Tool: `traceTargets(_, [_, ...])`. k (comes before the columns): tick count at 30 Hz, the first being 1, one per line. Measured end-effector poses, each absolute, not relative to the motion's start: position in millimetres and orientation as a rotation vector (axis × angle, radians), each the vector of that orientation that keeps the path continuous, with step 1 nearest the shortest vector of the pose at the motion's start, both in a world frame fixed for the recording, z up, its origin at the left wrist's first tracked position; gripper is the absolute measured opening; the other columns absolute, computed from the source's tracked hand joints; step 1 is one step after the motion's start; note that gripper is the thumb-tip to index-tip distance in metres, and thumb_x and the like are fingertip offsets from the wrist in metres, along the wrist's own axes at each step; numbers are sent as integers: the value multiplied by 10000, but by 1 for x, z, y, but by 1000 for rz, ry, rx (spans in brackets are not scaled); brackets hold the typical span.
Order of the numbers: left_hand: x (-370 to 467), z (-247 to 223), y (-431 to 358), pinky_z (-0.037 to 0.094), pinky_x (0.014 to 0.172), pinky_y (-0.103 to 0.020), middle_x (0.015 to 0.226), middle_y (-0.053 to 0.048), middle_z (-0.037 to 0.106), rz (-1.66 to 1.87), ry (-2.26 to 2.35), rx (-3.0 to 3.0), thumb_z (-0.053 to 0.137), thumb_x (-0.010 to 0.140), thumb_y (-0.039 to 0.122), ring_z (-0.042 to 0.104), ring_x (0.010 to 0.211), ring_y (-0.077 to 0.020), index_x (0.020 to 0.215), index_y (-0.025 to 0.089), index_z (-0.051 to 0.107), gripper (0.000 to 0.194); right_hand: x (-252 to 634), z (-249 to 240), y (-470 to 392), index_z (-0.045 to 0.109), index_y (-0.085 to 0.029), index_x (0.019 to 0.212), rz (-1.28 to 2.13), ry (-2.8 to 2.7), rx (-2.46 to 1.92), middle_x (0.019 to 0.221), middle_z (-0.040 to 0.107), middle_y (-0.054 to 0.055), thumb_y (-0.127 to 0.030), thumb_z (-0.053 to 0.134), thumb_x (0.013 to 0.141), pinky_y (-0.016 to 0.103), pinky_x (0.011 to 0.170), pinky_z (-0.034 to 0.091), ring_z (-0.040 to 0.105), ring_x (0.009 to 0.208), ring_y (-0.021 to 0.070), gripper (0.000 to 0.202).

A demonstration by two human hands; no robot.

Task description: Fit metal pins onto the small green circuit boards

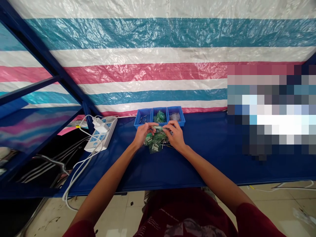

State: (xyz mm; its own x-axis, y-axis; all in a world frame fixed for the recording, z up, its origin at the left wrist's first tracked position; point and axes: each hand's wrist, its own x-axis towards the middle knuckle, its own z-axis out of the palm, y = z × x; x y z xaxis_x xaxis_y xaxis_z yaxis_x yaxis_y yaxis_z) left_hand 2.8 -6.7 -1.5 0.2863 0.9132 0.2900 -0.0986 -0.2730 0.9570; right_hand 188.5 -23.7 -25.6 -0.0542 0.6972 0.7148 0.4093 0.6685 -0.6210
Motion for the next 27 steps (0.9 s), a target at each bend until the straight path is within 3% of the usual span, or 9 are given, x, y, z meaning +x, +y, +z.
traceTargets(4, [4,1,-9,483,625,-269,806,-48,592,1200,923,1791,714,732,572,555,708,-156,899,157,714,448,188,-24,-24,654,-203,894,336,-1638,-901,920,631,76,-353,489,952,301,729,526,617,837,182,230])
traceTargets(7, [8,-1,-9,485,623,-258,834,-50,621,1191,1020,1806,714,750,522,586,726,-160,805,158,656,373,188,-25,-26,639,-211,971,407,-1610,-948,796,663,31,-378,513,938,290,698,525,625,722,167,212])
traceTargets(11, [10,-5,-10,485,568,-240,589,25,598,1108,961,1637,676,803,480,583,535,-130,968,174,573,363,189,-25,-27,641,-224,1064,407,-1655,-945,840,692,34,-331,414,975,289,676,521,628,686,159,266])
traceTargets(14, [9,-5,-10,475,520,-223,568,54,605,1125,940,1540,701,796,452,564,449,-110,1123,198,501,460,190,-26,-26,680,-217,999,335,-1741,-845,964,696,72,-251,360,981,307,765,526,654,851,178,323])
traceTargets(16, [9,-5,-10,468,502,-218,585,47,617,1151,931,1514,702,797,458,551,430,-101,1125,196,515,460,189,-27,-25,682,-214,1016,298,-1764,-831,1007,679,85,-224,395,963,320,811,524,644,930,190,292])
traceTargets(18, [9,-6,-9,476,514,-230,614,13,623,1182,916,1517,659,823,503,568,479,-113,1036,166,590,404,189,-28,-23,679,-215,1019,281,-1772,-866,1008,653,90,-232,447,948,325,800,528,632,922,194,244])
traceTargets(21, [9,-6,-9,497,576,-264,708,-45,632,1212,898,1604,578,849,581,589,606,-143,928,131,680,467,190,-29,-21,679,-209,955,273,-1728,-913,1041,606,106,-292,509,937,316,760,535,613,917,197,190])
traceTargets(23, [9,-5,-9,501,629,-275,789,-54,632,1219,931,1728,647,805,563,587,674,-151,956,145,705,448,190,-29,-20,672,-197,920,279,-1687,-908,1051,600,113,-323,517,939,308,753,535,612,930,199,200])
traceTargets(27, [9,-7,-9,489,668,-275,904,-57,618,1265,1052,1884,742,742,474,585,758,-160,891,168,706,341,191,-28,-21,662,-201,910,346,-1672,-952,852,654,60,-361,512,942,299,714,525,619,762,177,222])
